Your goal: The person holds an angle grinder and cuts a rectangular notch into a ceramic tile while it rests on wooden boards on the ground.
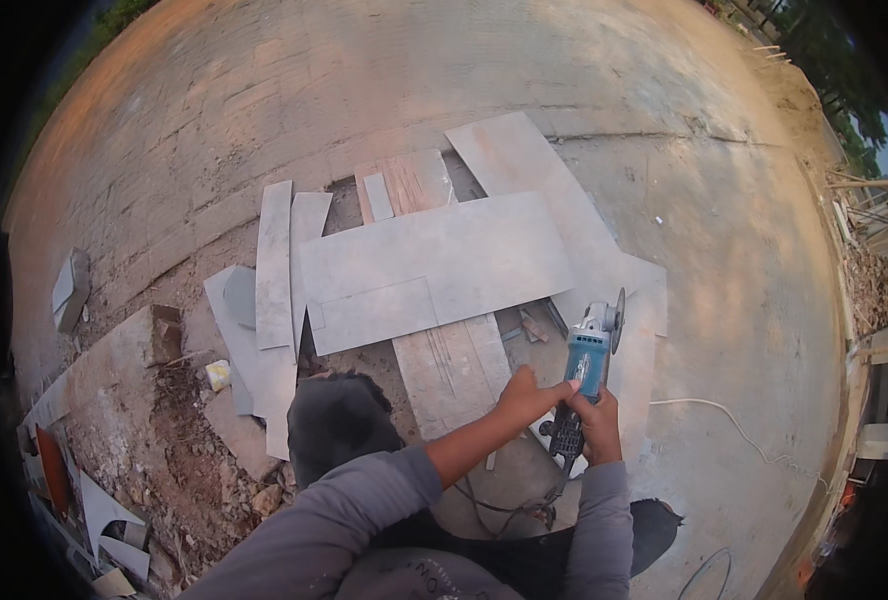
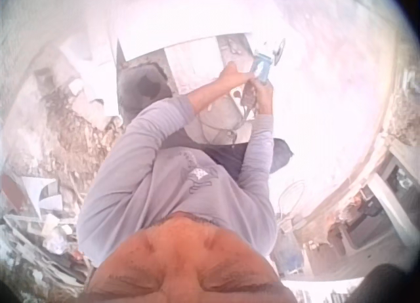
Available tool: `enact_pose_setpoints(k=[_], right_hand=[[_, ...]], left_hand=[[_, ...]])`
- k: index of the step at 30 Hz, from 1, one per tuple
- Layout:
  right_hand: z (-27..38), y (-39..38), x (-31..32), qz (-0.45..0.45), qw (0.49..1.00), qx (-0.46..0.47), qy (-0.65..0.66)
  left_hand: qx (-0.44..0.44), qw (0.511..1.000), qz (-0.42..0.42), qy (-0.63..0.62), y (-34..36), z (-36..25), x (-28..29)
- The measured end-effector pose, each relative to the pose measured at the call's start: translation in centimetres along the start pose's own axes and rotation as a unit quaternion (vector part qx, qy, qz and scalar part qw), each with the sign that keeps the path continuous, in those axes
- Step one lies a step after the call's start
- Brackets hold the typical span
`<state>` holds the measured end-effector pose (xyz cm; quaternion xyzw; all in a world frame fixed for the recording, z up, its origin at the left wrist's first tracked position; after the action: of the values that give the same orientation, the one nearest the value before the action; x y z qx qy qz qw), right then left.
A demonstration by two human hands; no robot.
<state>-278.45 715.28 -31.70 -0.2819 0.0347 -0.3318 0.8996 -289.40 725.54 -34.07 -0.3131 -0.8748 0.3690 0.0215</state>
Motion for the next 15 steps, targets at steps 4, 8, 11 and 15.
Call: enact_pose_setpoints(k=[4, 8, 11, 15], right_hand=[[4.3, -2.4, -4.8, 0.054, 0.998, 0.007, -0.013], [6.5, -3.4, -7.0, 0.053, 0.997, 0.028, -0.040], [8.8, -3.6, -7.9, 0.050, 0.996, -0.013, -0.070], [12.0, -4.4, -10.7, 0.036, 0.985, 0.013, -0.170]], left_hand=[[-0.014, 0.979, 0.092, -0.180, 0.1, -2.8, 2.0], [-0.011, 0.949, 0.162, -0.270, -0.7, -6.6, 4.1], [-0.030, 0.945, 0.149, -0.290, -0.1, -6.9, 4.8], [-0.080, 0.943, 0.147, -0.289, 0.0, -8.6, 6.4]])
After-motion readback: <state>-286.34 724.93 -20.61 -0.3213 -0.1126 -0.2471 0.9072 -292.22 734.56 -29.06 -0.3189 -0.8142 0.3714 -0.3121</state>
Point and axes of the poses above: each hand's wrist, its own y-axis towards the middle knuckle, its own x-axis out of the back of the hand, z = x × y, the point moved 3 cm from there along y, towards the middle knuckle, and after that the axes turned 10 degrees about -y, right-handed, at the moved point
